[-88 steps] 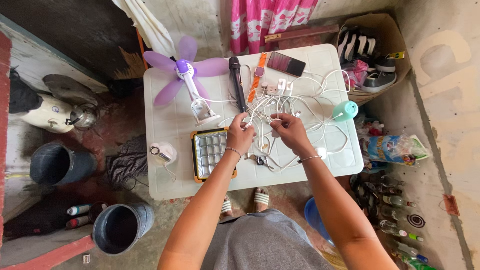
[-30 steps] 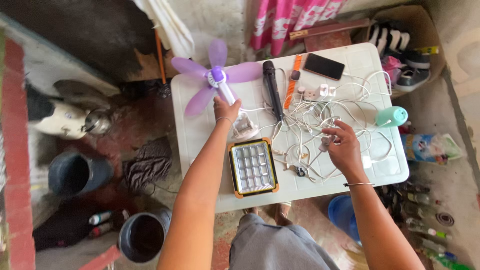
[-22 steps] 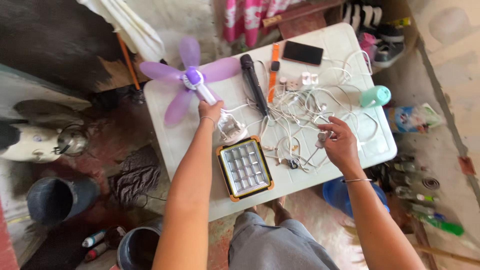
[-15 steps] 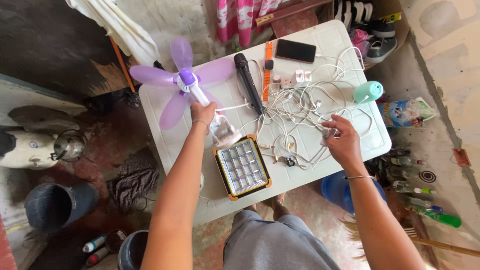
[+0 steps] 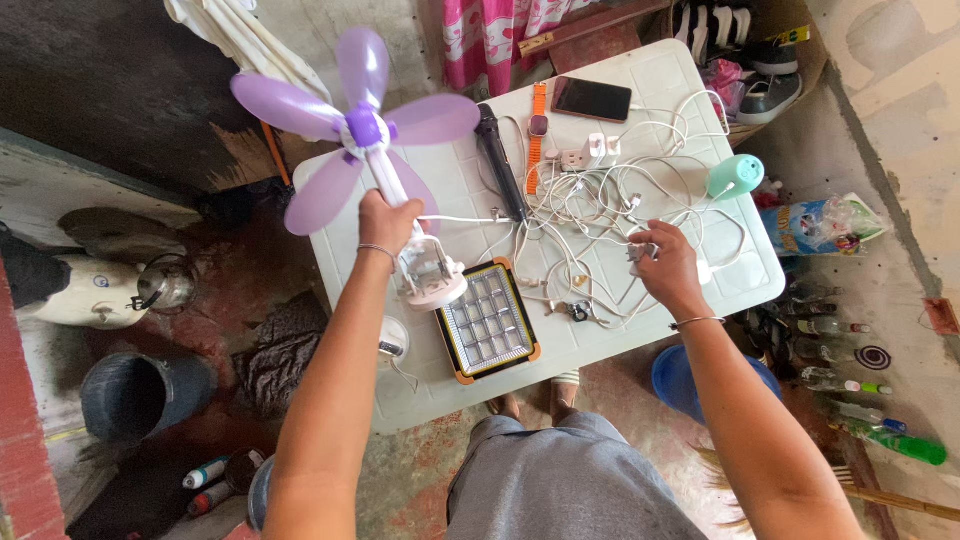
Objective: The person organizes a cluttered table by picking up and repositioning various electronic devices and cables. They handle a hair straightener, a smartphone, a portable fan, a smartwatch, a portable light, and multiple charging cables, arranging them on the table surface.
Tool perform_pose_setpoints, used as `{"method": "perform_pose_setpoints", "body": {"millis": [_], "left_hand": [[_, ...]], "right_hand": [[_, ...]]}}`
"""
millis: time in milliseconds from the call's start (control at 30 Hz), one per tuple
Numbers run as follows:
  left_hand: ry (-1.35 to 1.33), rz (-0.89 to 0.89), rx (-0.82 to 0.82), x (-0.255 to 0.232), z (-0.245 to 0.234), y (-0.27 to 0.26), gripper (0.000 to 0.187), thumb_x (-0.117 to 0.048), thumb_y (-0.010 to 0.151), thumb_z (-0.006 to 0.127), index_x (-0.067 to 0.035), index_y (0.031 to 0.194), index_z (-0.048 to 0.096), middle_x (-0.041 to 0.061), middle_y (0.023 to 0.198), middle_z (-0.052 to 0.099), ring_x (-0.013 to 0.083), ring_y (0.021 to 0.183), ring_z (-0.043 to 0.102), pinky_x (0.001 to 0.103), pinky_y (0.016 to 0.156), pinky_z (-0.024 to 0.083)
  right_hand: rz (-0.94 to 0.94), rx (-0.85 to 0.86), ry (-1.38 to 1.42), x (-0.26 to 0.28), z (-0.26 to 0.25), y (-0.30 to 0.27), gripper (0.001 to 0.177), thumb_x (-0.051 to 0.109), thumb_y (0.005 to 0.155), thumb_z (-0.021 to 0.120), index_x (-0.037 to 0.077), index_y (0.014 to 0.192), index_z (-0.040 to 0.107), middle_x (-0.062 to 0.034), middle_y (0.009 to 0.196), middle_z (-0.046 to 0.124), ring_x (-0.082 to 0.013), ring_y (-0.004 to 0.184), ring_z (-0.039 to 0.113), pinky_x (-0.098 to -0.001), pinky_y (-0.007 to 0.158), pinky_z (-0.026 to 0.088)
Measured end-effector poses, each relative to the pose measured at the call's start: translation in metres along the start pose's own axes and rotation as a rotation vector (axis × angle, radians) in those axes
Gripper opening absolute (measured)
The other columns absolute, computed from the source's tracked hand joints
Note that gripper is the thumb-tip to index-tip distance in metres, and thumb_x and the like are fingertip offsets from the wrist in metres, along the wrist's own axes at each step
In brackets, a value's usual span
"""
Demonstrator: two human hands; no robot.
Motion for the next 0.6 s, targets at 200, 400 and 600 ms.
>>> {"method": "perform_pose_setpoints", "body": {"millis": [200, 400, 600], "left_hand": [[-0.105, 0.113, 0.002, -0.062, -0.014, -0.039, 0.033, -0.005, 0.077, 0.071, 0.011, 0.101, 0.054, 0.018, 0.079, 0.069, 0.0224, 0.057, 0.071, 0.035, 0.048, 0.059], [-0.106, 0.204, 0.019, -0.125, -0.025, -0.075, 0.023, -0.003, 0.085, 0.071, 0.014, 0.095, 0.059, 0.019, 0.077, 0.068, 0.0213, 0.055, 0.068, 0.033, 0.048, 0.055], [-0.151, 0.310, 0.007, -0.168, -0.033, -0.113, 0.023, -0.001, 0.083, 0.070, 0.006, 0.101, 0.057, 0.010, 0.080, 0.067, 0.0173, 0.054, 0.067, 0.032, 0.047, 0.056]], "right_hand": [[0.050, -0.012, 0.036, -0.033, 0.012, 0.005, 0.019, 0.002, 0.084, 0.070, 0.011, 0.099, 0.079, -0.0180, 0.144, 0.059, -0.0321, 0.114, 0.067, -0.0377, 0.088, 0.058], [0.133, -0.068, 0.138, -0.067, 0.034, 0.010, 0.016, 0.004, 0.078, 0.079, 0.005, 0.094, 0.077, -0.0190, 0.119, 0.068, -0.0266, 0.100, 0.071, -0.0341, 0.078, 0.060], [0.353, -0.012, 0.347, -0.090, 0.063, 0.010, 0.024, 0.006, 0.078, 0.082, 0.002, 0.100, 0.074, -0.0102, 0.089, 0.074, -0.0170, 0.078, 0.072, -0.0311, 0.069, 0.059]]}}
Point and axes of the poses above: each hand's wrist, its own y-axis towards the middle knuckle, its own z-axis out of the palm, x = y × z, the point moved 6 cm from there along y, towards the middle knuckle
